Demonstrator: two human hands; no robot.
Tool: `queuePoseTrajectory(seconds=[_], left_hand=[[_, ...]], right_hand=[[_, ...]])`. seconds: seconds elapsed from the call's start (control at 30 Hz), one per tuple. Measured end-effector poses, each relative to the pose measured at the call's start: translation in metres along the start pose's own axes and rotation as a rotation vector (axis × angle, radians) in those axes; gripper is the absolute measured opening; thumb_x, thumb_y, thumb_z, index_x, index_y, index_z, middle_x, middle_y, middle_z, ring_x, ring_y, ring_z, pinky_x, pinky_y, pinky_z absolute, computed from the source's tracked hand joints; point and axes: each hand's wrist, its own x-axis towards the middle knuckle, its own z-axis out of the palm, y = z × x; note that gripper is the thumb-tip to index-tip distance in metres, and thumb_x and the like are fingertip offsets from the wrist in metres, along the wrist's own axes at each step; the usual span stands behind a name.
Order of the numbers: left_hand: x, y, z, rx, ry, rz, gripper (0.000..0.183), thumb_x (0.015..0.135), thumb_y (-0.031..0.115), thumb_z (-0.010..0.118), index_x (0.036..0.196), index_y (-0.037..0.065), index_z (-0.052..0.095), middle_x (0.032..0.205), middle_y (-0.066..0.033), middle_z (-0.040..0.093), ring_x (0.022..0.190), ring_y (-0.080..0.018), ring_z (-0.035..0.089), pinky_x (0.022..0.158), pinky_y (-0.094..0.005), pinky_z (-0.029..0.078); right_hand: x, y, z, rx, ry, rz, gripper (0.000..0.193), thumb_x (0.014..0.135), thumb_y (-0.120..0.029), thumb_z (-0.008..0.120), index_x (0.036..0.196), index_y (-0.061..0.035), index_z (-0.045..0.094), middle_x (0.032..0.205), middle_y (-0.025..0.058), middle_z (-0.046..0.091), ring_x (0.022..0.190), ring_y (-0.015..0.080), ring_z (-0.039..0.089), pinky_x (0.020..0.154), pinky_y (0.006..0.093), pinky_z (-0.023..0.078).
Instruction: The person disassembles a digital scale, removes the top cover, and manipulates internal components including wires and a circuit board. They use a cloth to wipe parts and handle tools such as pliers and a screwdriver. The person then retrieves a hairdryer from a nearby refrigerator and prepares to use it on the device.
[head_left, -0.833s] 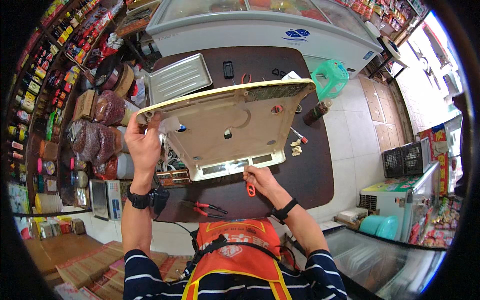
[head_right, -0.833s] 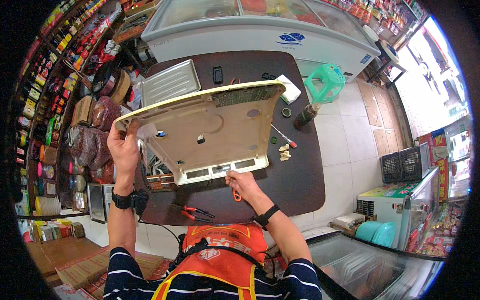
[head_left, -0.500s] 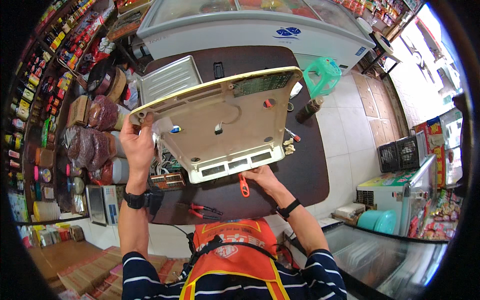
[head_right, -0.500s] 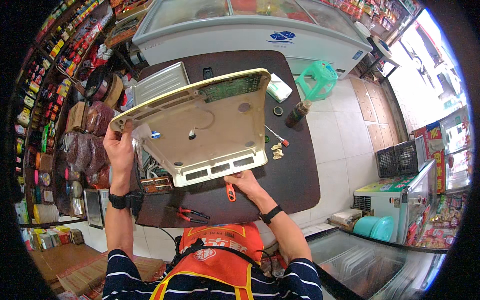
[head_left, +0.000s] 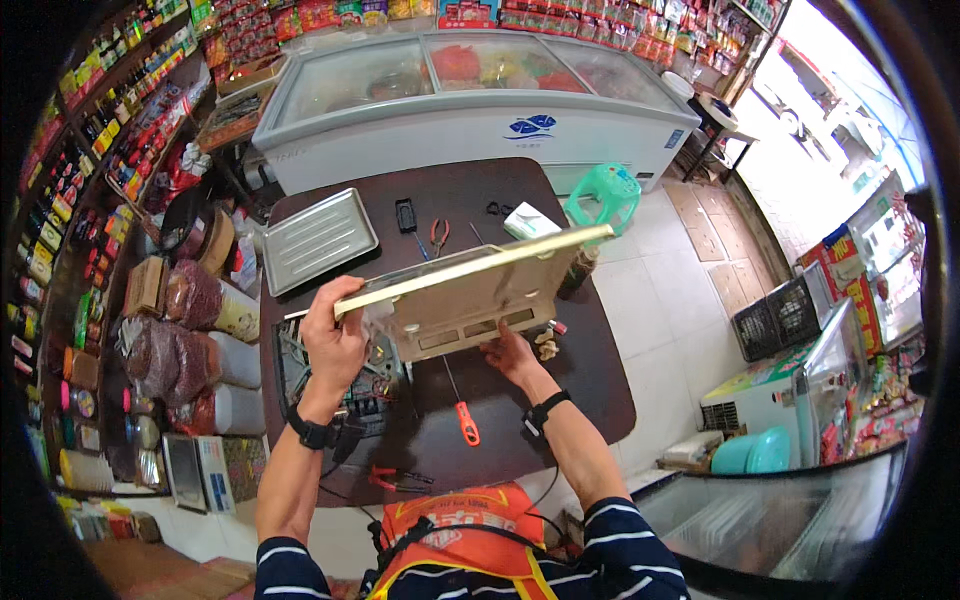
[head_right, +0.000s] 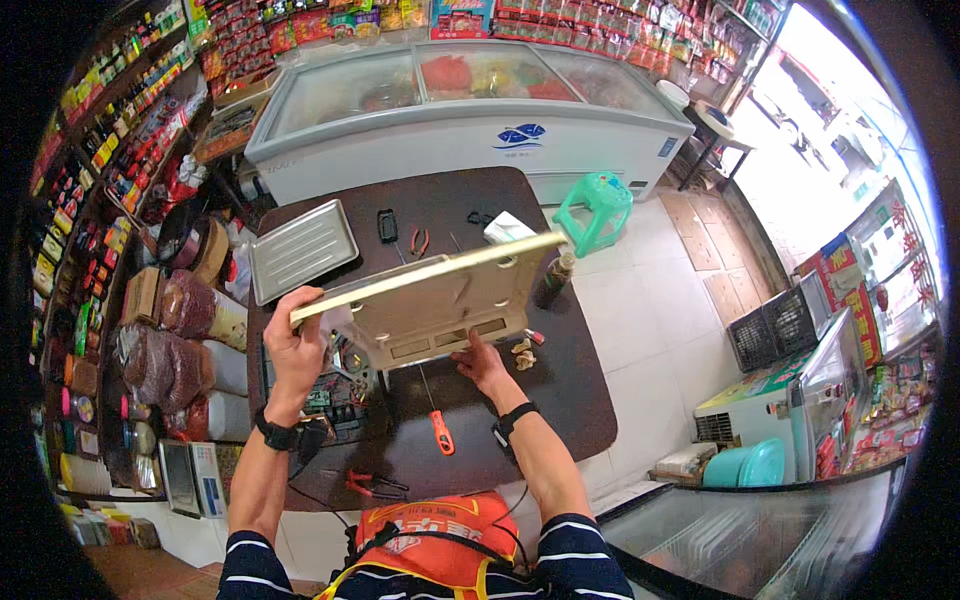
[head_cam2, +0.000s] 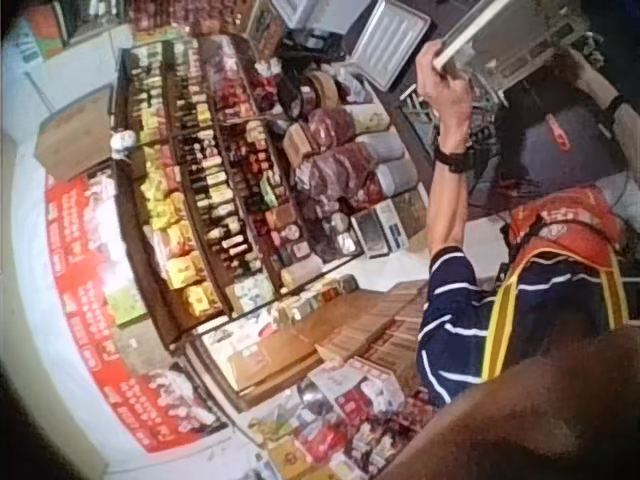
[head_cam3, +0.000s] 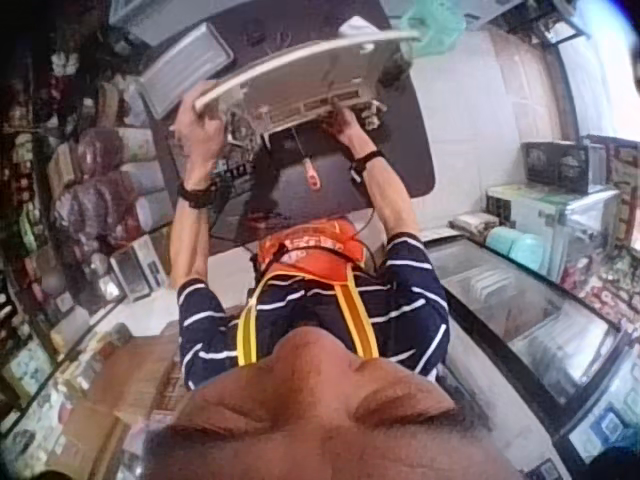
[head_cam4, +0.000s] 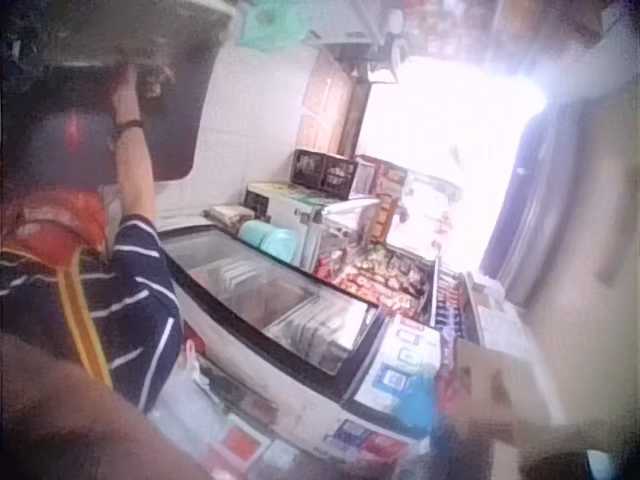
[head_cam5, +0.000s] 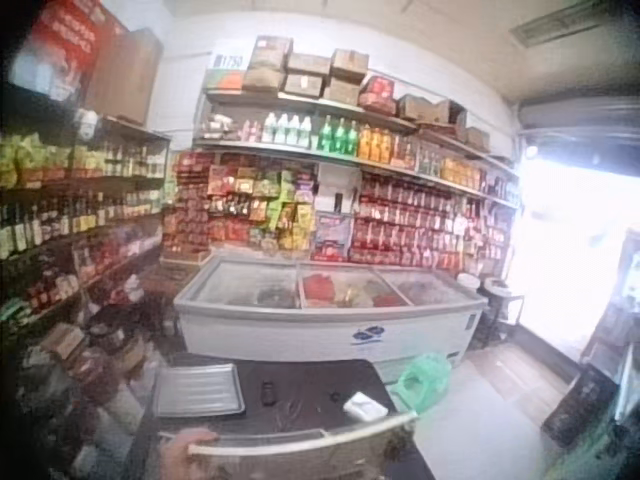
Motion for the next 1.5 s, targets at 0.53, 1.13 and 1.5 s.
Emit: queuePoseTrajectory(seconds=[0.53, 1.13, 1.5], left_hand=[[0.003, -0.03, -0.053, -0.062, 0.07, -0.266, 0.02, 0.108, 0.009, 0.069, 0.124, -0.002, 0.069, 0.106, -0.0029, 0.075, 0.093, -0.0096, 0.063, 0.086, -0.0277, 0.053], [-0.094, -0.066, -0.053, -0.347, 0.07, -0.815, 0.023, 0.104, 0.01, 0.076, 0.125, 0.001, 0.071, 0.113, -0.0022, 0.072, 0.098, -0.0105, 0.066, 0.09, -0.0284, 0.054], [-0.169, -0.004, 0.008, 0.289, -0.719, -0.174, 0.028, 0.091, 0.011, 0.082, 0.114, -0.001, 0.071, 0.119, -0.0168, 0.069, 0.114, -0.041, 0.064, 0.099, -0.0485, 0.054]], right_hand=[[-0.048, 0.009, 0.026, -0.092, -0.176, -0.374, 0.032, 0.1, -0.017, 0.081, 0.123, -0.0044, 0.064, 0.114, 0.0055, 0.072, 0.105, 0.0198, 0.074, 0.086, 0.0347, 0.063], [-0.105, 0.042, 0.032, 0.098, -0.277, -0.136, 0.058, 0.102, 0.007, 0.065, 0.155, 0.0003, 0.044, 0.141, 0.0187, 0.064, 0.125, 0.034, 0.071, 0.103, 0.0493, 0.065], [-0.123, 0.046, 0.05, 0.14, -0.195, -0.314, 0.061, 0.101, 0.006, 0.067, 0.156, -0.0075, 0.045, 0.142, 0.013, 0.061, 0.129, 0.0279, 0.066, 0.109, 0.0476, 0.059]])
